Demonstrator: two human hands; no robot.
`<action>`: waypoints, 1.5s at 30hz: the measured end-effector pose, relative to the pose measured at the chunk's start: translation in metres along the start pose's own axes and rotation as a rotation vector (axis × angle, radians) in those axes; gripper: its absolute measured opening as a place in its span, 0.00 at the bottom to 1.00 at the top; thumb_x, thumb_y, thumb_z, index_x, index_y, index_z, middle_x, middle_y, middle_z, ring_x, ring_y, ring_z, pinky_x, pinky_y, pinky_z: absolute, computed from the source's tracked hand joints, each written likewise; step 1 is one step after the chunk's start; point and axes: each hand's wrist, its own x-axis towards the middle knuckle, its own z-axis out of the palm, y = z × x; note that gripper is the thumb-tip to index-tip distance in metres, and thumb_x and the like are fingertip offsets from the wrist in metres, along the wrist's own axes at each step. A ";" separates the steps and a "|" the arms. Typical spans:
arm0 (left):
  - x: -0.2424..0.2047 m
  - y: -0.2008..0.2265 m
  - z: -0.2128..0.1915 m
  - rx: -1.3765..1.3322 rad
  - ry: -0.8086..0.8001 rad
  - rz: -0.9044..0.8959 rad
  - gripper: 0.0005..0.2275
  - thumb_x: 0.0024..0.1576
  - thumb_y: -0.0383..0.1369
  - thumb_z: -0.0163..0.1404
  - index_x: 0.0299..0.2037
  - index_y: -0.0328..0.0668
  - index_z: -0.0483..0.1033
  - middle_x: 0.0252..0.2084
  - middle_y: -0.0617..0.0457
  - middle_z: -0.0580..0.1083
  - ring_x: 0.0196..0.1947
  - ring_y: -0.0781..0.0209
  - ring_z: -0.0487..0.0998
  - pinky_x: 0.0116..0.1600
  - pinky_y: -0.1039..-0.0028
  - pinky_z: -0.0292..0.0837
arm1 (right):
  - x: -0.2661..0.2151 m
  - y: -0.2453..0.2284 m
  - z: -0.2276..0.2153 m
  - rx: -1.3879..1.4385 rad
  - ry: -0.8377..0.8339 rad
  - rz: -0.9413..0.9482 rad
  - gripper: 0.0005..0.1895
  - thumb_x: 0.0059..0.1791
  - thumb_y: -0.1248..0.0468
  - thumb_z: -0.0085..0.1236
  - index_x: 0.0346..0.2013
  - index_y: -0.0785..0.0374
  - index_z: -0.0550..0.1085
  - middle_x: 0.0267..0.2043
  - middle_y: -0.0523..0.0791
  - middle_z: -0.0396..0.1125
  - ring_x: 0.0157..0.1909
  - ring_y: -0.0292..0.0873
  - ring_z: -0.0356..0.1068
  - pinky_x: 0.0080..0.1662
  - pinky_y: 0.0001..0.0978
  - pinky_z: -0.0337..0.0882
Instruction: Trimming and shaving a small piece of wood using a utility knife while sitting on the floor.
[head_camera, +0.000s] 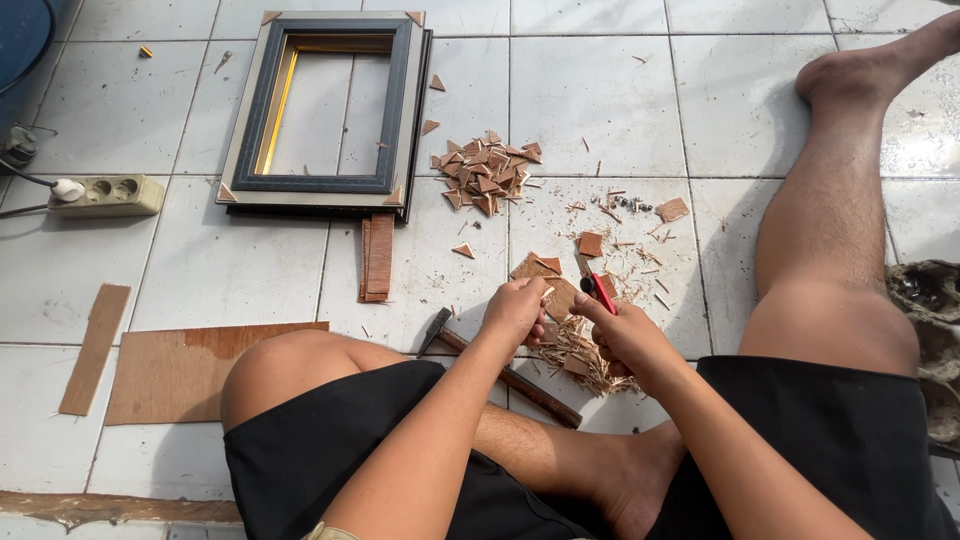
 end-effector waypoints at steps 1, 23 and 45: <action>0.001 -0.002 0.001 0.002 0.000 0.001 0.09 0.42 0.37 0.41 0.21 0.41 0.71 0.13 0.51 0.69 0.09 0.62 0.71 0.13 0.75 0.70 | -0.001 -0.002 0.002 0.002 0.000 -0.001 0.22 0.43 0.49 0.54 0.26 0.67 0.67 0.14 0.40 0.45 0.13 0.33 0.42 0.15 0.20 0.43; -0.024 0.014 0.014 -0.140 0.150 -0.066 0.11 0.43 0.35 0.40 0.18 0.36 0.70 0.10 0.49 0.65 0.06 0.68 0.62 0.12 0.81 0.59 | -0.014 -0.005 -0.002 -0.891 0.149 -0.059 0.25 0.46 0.44 0.35 0.35 0.58 0.73 0.25 0.50 0.67 0.36 0.51 0.68 0.39 0.38 0.64; -0.012 -0.002 0.023 -0.201 0.206 -0.067 0.09 0.42 0.35 0.41 0.18 0.39 0.71 0.10 0.50 0.67 0.06 0.68 0.63 0.12 0.83 0.59 | -0.004 0.006 0.002 -1.073 0.109 -0.135 0.27 0.48 0.46 0.30 0.30 0.62 0.74 0.24 0.53 0.68 0.34 0.52 0.71 0.36 0.38 0.70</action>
